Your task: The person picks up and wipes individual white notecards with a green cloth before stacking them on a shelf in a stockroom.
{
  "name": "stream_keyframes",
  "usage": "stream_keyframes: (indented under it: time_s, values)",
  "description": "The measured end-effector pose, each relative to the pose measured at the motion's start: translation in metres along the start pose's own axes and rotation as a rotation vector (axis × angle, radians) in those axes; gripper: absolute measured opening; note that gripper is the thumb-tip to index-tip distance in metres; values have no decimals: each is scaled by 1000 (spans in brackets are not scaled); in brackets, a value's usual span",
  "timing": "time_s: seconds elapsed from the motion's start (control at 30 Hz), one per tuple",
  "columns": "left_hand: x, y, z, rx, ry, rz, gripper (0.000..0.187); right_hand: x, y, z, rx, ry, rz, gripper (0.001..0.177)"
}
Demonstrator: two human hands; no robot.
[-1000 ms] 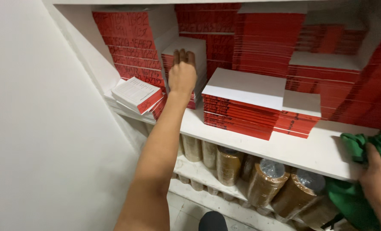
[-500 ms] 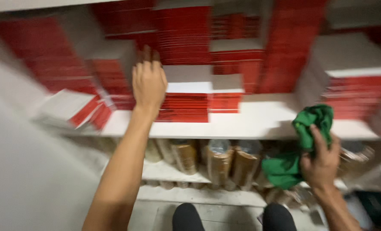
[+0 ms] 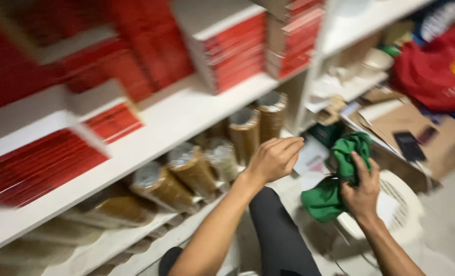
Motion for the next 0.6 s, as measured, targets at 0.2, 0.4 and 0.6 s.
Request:
stream_keyframes:
  time_s: [0.2, 0.4, 0.6]
  values:
    - [-78, 166, 69, 310, -24, 222, 17, -107, -115, 76, -111, 338, 271, 74]
    - [-161, 280, 122, 740, -16, 360, 23, -198, -172, 148, -79, 658, 458, 73]
    - [-174, 377, 181, 1174, -566, 401, 45, -206, -154, 179, 187, 856, 741, 80]
Point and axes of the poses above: each hand's wrist, its own z-axis away from the middle knuckle, its own y-axis out of the palm, x = y × z, the point moved 10 cm from there along -z, towards the middle knuckle, and after that the axes turned 14 degrees about -z, right-handed, at the moved point
